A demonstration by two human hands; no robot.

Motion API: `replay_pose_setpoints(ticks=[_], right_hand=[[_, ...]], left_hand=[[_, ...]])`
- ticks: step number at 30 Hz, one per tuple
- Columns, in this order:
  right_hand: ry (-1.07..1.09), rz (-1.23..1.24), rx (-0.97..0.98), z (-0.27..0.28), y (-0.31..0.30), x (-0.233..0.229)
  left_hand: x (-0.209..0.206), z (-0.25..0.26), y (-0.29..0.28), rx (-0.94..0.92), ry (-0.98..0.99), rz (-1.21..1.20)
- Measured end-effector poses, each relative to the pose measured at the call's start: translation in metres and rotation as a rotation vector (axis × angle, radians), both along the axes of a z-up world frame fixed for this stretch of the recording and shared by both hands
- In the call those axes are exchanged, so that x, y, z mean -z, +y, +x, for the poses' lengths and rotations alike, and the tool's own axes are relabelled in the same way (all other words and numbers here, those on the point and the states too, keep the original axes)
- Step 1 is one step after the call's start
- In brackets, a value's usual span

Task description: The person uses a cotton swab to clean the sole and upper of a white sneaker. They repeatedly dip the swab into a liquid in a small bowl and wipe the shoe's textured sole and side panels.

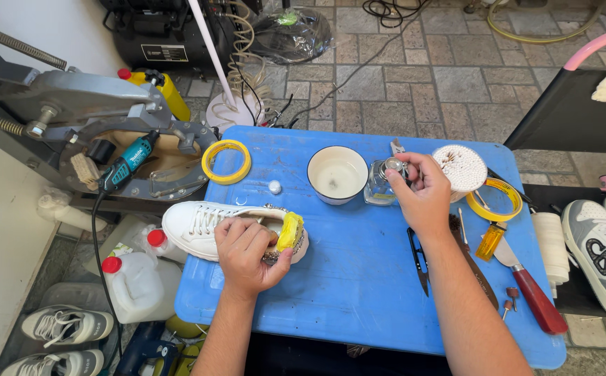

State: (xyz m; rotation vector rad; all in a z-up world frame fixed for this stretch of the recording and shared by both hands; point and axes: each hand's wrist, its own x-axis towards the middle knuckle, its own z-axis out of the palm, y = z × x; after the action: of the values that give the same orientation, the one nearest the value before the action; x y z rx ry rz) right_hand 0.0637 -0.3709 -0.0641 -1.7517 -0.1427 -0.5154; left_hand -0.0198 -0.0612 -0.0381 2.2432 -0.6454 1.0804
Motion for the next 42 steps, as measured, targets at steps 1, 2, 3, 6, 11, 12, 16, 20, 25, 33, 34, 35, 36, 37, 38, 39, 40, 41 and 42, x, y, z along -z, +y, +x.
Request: replay_pose_setpoints(ticks=[1,2,3,6,11,12,16,20,25,33,34,35,36,37,38,39,40,41,42], right_hand=[[-0.004,0.031,-0.019,0.0007,0.0006,0.0011],[-0.007,0.062,-0.038,0.0012,0.0012,0.0021],[-0.01,0.092,-0.057,0.0015,0.0015,0.003],[0.004,0.049,-0.024,0.0014,0.0017,0.0038],[0.009,0.014,0.002,0.0029,0.0015,0.0034],[0.024,0.016,0.01,0.0031,0.0013,0.004],[-0.015,0.064,-0.041,0.003,0.0015,0.0058],[0.037,0.039,0.016,0.0033,0.0035,0.0054],[0.017,0.08,-0.031,0.0026,0.0022,0.0069],[-0.021,0.086,-0.039,0.0038,0.0026,0.006],[-0.015,0.079,-0.033,0.003,0.0016,0.0056],[-0.01,0.072,-0.027,0.0019,0.0008,0.0049],[-0.008,0.065,-0.024,0.0026,0.0011,0.0036],[-0.008,0.058,-0.024,0.0028,0.0012,0.0021],[-0.007,0.051,-0.026,0.0029,0.0017,0.001],[-0.007,0.044,-0.028,0.003,0.002,0.0001],[0.001,0.042,-0.033,0.0026,0.0014,-0.0008],[0.009,0.041,-0.039,0.0026,0.0004,-0.0014],[0.018,0.04,-0.043,0.002,-0.0012,-0.0017]], left_hand=[[0.0,-0.0003,0.0001,-0.001,0.004,0.0],[0.0001,-0.0006,0.0,-0.001,0.004,-0.003],[0.0002,-0.0008,0.0,0.0,0.005,-0.007],[-0.0002,-0.001,-0.0008,-0.004,-0.002,-0.011],[0.0003,-0.001,-0.0005,-0.005,0.002,-0.016],[0.0009,-0.0009,-0.0005,-0.004,0.002,-0.017],[0.0016,-0.0004,-0.0004,-0.002,0.0,-0.012],[0.0012,-0.0007,0.0001,-0.001,0.003,-0.015],[0.002,-0.0009,-0.0003,-0.004,0.009,-0.01],[0.0012,-0.0007,0.0002,-0.005,0.003,-0.005],[0.0015,-0.0005,-0.0002,-0.007,0.007,-0.004],[0.0018,-0.0006,-0.0006,-0.003,0.006,-0.005],[0.0016,-0.0003,-0.0004,-0.003,0.001,-0.006],[0.0013,0.0,-0.0003,-0.002,-0.003,-0.007],[0.0013,-0.0001,-0.0001,-0.001,-0.001,-0.009],[0.0013,-0.0001,-0.0002,0.0,0.0,-0.01],[0.0015,0.0,-0.0004,0.003,0.002,-0.012],[0.0016,0.0,-0.0004,0.0,0.003,-0.011],[0.0018,-0.0002,-0.0003,-0.001,0.005,-0.009]])
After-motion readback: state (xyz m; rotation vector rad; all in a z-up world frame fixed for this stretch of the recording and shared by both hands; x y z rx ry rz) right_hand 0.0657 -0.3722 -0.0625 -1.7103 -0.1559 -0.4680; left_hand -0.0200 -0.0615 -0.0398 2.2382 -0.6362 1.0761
